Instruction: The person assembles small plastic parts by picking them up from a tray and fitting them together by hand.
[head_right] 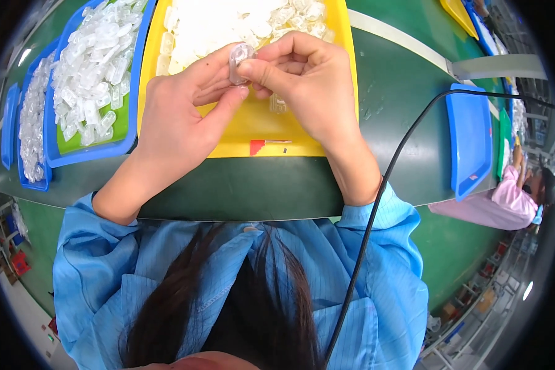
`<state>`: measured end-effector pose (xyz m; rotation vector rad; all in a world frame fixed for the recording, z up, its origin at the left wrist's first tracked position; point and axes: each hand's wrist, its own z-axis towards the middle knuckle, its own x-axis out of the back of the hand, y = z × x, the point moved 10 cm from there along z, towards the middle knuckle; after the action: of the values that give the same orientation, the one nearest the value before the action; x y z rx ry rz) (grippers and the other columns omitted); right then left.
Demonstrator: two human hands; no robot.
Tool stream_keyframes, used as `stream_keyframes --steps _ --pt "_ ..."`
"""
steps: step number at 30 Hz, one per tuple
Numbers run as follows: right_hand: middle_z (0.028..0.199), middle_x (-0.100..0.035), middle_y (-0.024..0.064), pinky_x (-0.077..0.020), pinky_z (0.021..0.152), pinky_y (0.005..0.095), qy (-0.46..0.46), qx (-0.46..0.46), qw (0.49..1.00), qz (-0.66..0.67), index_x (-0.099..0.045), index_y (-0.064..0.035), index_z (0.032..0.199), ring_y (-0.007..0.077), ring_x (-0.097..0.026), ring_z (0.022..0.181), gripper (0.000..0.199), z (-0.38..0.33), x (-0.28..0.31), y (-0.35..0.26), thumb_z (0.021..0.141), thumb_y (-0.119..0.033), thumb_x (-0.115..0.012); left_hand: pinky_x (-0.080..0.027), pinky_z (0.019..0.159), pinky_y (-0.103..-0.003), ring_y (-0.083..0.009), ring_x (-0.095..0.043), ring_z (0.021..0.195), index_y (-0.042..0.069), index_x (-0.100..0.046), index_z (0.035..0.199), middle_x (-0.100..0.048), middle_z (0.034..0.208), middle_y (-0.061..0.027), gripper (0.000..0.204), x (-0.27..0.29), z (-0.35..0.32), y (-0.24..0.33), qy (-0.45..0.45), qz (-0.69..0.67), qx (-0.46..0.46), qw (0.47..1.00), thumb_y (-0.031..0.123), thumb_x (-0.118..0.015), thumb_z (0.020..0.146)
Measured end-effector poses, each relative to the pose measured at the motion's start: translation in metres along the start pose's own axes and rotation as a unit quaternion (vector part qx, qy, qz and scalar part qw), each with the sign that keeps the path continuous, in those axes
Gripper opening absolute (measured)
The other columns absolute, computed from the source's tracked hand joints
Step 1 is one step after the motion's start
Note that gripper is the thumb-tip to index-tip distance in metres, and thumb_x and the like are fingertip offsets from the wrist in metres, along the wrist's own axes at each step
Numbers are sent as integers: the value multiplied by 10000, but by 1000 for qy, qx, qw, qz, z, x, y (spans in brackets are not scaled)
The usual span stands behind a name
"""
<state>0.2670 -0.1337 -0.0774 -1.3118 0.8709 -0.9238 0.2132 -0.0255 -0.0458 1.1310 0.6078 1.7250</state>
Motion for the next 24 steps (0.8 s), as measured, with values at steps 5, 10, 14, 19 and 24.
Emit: stream_keyframes --steps 5,10,14,19,24 --pt "725 -642 73 -487 550 187 60 62 995 -52 -599 35 797 93 -603 603 126 -9 -6 -20 751 -31 -695 -460 513 -347 -307 -594 592 11 -561 997 -601 683 -146 223 12 1 4 73 -10 -50 996 -16 -536 777" --pt "725 -642 69 -508 596 202 112 204 968 -98 -610 39 807 103 -611 600 130 -20 -1 -42 746 -34 -697 -498 633 -278 -220 -629 726 -1 -553 1061 -638 821 -136 238 14 4 8 54 -14 -36 998 -2 -529 825" --pt "756 -632 71 -517 626 219 98 161 977 -99 -625 38 852 115 -612 667 190 -13 0 -37 727 -72 -717 -509 625 -234 -124 -647 751 5 -549 1011 -666 820 -114 172 2 4 -20 34 -214 67 974 5 -526 841" --pt "728 -587 49 -476 550 228 56 251 943 -210 -665 -9 821 138 -578 629 156 -14 -6 -56 691 -71 -724 -495 752 -227 -130 -616 853 -1 -478 1084 -647 901 -122 220 -9 4 -25 -3 -328 116 937 4 -498 866" --pt "689 -564 56 -444 519 260 30 221 938 -264 -657 -16 789 155 -552 576 138 -13 -4 -53 679 -73 -716 -484 837 -317 -184 -596 907 13 -414 1123 -603 976 -135 230 -25 1 -30 -78 -402 175 895 31 -469 900"
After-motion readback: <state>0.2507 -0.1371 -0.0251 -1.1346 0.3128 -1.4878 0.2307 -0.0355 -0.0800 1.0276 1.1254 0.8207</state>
